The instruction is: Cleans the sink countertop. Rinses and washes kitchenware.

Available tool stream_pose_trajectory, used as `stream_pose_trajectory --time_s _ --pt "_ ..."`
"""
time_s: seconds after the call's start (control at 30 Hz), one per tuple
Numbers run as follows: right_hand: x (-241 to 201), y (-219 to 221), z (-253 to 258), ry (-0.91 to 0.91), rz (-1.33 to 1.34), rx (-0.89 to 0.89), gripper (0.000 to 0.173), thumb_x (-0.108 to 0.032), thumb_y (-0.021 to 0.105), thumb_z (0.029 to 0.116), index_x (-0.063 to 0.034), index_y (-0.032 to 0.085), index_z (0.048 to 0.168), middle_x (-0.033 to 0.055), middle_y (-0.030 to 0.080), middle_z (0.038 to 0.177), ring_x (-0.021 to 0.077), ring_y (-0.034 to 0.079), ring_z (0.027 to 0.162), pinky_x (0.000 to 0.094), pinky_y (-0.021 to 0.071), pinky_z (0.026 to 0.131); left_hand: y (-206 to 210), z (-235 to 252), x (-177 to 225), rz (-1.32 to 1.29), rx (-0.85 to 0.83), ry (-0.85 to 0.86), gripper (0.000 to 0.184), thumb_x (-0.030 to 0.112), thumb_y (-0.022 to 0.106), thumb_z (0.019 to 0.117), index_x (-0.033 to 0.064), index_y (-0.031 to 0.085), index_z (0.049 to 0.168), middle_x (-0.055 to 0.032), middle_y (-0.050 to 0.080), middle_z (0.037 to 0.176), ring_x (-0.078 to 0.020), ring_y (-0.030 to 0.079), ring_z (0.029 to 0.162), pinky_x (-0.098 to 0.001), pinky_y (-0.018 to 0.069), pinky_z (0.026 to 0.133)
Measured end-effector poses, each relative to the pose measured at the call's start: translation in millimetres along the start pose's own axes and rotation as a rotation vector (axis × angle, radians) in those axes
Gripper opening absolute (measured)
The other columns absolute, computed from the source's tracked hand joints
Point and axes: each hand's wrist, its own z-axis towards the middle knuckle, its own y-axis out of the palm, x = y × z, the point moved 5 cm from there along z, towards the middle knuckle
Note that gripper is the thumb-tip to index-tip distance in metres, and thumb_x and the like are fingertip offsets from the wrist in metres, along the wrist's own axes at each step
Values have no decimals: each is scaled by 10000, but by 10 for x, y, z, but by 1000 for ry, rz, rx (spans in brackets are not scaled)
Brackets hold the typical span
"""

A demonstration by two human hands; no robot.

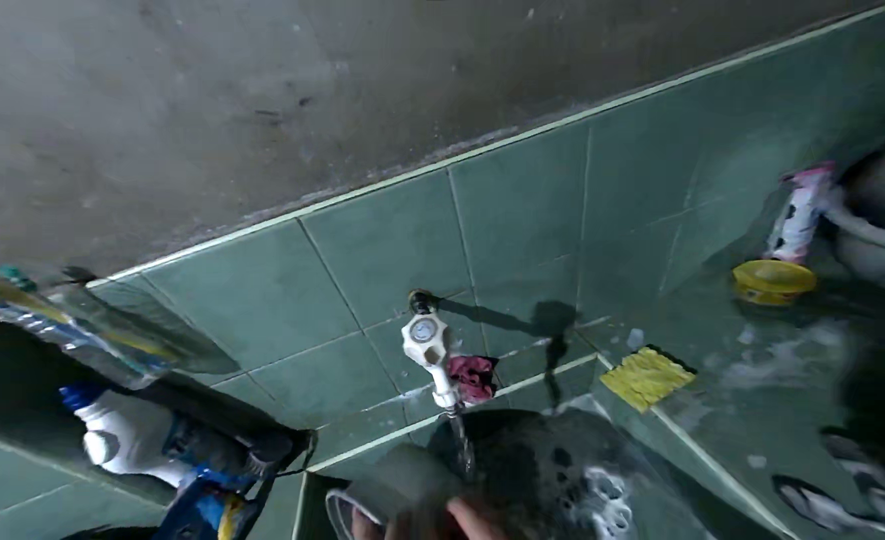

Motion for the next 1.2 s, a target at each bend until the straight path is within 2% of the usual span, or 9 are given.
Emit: stream_pose_trajectory --time_s 0.07,0.23,0.4,0.57,0.7,0.77,0.9,1.07,1.2 --pt "225 70 -241 155 -138 -1 674 -171 758 908 103 465 1450 320 544 1408 431 541 1319 538 414 1128 313 -62 53 32 -72 -53 553 -132 477 933 -97 292 1453 -220 529 1188 -176 603 968 -330 538 811" --pt "544 -119 -299 126 -67 427 348 -58 572 981 111 619 1281 268 694 1160 353 686 1090 472 530 998 1107 5 -92 321 -312 145 661 -98 542 951 -142 210 1521 -344 382 1503 -341 488 1346 -390 443 1098" --pt "427 -218 -423 405 171 394 312 24 549 971 158 610 1246 327 661 1159 396 650 1109 509 487 1009 1249 390 -248 968 -142 67 602 222 462 1088 -108 268 1553 -425 190 1590 -621 269 1438 -639 260 1168" --pt "671 -197 -457 476 364 504 249 4 555 974 135 638 1169 271 667 1075 322 645 1017 479 508 929 1292 169 -472 1113 -354 261 723 352 509 1067 67 171 1640 -349 -40 1658 -518 -11 1547 -604 67 1253" --pt "749 -388 -525 489 369 466 215 27 582 919 121 630 1105 205 633 953 248 617 866 424 519 793 922 537 -544 1283 -139 713 635 345 504 1036 -24 406 1543 -278 324 1617 -469 288 1510 -689 153 1197" --pt "732 -403 -485 480 353 382 190 18 589 918 110 634 1078 192 625 930 245 613 837 425 516 764 974 388 -485 1163 -372 658 619 329 443 1073 -62 366 1546 -290 248 1644 -481 177 1541 -650 67 1232" --pt "725 -394 -429 381 341 265 171 24 598 903 106 645 1045 164 629 907 214 594 827 414 501 783 1132 143 -534 978 -745 1022 561 433 311 1086 93 647 1382 -181 518 1524 -436 415 1454 -723 227 1162" --pt "675 -603 -445 473 270 120 125 34 595 907 67 621 1024 128 591 879 191 564 791 394 481 733 814 614 -366 1544 -663 439 496 332 427 1098 121 462 1546 -125 350 1648 -389 173 1567 -661 44 1234" --pt "722 -576 -288 407 180 1 79 20 611 898 69 611 960 118 555 823 191 519 741 399 447 696 1075 266 -320 1241 -991 782 385 257 507 1069 116 631 1405 -112 491 1562 -363 396 1484 -599 294 1201"
